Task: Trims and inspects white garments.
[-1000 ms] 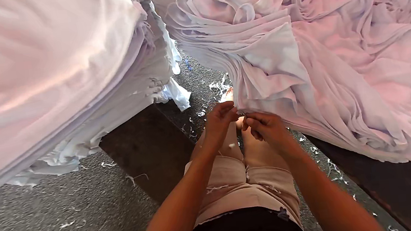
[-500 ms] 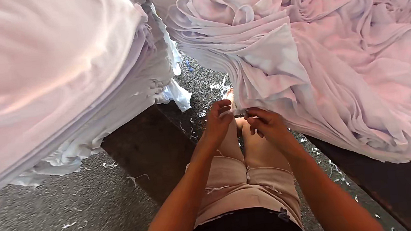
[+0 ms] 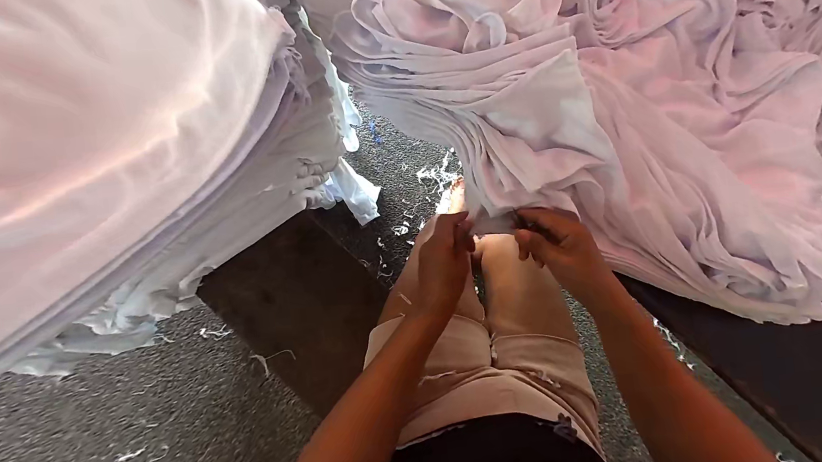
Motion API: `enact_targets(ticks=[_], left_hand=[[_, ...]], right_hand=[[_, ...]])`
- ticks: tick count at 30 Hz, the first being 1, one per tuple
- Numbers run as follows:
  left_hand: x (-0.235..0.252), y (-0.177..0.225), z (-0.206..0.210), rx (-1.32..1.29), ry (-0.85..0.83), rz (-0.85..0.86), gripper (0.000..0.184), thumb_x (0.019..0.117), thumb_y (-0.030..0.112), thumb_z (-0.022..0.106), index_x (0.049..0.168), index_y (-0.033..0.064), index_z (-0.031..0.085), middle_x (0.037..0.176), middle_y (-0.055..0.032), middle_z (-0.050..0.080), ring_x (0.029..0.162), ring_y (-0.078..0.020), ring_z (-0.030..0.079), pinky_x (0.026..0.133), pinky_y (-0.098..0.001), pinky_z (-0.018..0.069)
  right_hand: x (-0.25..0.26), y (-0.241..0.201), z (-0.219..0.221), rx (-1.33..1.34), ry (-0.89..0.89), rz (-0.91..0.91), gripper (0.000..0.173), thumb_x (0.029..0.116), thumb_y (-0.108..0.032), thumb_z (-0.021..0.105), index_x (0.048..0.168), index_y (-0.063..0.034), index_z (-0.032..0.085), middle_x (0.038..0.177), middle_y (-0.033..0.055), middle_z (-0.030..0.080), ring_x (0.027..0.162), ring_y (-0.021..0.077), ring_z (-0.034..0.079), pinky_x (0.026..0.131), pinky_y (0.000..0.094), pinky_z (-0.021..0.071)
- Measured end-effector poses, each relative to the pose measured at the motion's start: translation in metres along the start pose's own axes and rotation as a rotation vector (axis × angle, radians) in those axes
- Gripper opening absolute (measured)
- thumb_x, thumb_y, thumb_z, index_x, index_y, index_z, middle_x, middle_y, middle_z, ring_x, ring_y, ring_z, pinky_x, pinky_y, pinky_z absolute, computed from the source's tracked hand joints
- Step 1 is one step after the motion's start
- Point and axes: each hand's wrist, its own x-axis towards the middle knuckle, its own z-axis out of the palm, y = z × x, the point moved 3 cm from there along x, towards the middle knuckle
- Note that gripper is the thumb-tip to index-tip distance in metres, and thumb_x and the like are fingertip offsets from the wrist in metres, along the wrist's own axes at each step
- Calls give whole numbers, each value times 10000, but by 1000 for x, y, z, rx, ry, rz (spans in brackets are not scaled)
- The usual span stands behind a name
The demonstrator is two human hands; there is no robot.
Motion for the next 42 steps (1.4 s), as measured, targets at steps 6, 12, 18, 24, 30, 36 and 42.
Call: enact_targets(ticks=[6, 12, 18, 24, 30, 36, 42], left_hand=[[2, -2, -27, -49, -107, -128, 267, 1043, 111, 568, 1257, -43, 610, 756, -22, 641, 625, -34, 536, 617, -210, 458], [12, -3, -34, -129, -238, -240, 194, 1043, 114, 578, 1140, -2, 699, 768, 25, 632, 634, 5, 524, 612, -167, 445], [17, -15, -1, -517, -206, -369, 361, 1103, 197, 416, 1394, -18, 417, 1269, -142, 592, 1036, -180, 675, 917, -394, 581], [29, -3, 30, -304, -199, -309, 799, 917, 15, 710, 1550, 20, 222, 1301, -243, 583, 1017, -282, 680, 860, -443, 581], [17, 0, 15, 28, -205, -218, 272, 1073, 108, 485, 1216, -100, 588, 924, -212, 666, 841, -300, 668, 814, -478, 547], [6, -1, -33, 183, -277, -56, 208, 1053, 47, 489, 1093, -88, 643, 910, -202, 675, 779, -307, 653, 739, -497, 537], [5, 7, -41, 194, -265, 7, 220, 1059, 76, 486, 1015, -50, 660, 744, -104, 601, 644, -174, 569, 630, -342, 497]], right_hand=[[-8, 14, 23, 98, -174, 175, 244, 1039, -164, 562, 1175, 9, 667, 969, -14, 676, 667, -44, 551, 614, 125, 472], [-6, 14, 15, 71, -69, 110, 250, 1021, -126, 578, 1198, 29, 662, 987, 15, 662, 689, -28, 573, 631, 135, 498], [0, 4, 0, -18, 7, -3, 234, 994, -105, 608, 1163, 48, 660, 851, 7, 649, 673, -12, 575, 627, 147, 500], [0, -2, -3, -28, 39, -14, 272, 991, -109, 620, 1204, 58, 648, 903, 28, 660, 695, -10, 591, 637, 140, 508], [-4, 2, 4, -86, 6, 17, 282, 994, -133, 623, 1194, 62, 662, 979, 72, 662, 733, -1, 586, 665, 149, 504], [-7, 11, 30, 12, -237, 175, 300, 1039, -185, 568, 1218, 39, 657, 936, 5, 663, 692, -29, 549, 636, 142, 470], [-2, 16, 49, 225, -246, 271, 258, 1066, -156, 511, 1187, 33, 640, 848, -38, 637, 596, -32, 509, 546, 131, 432]])
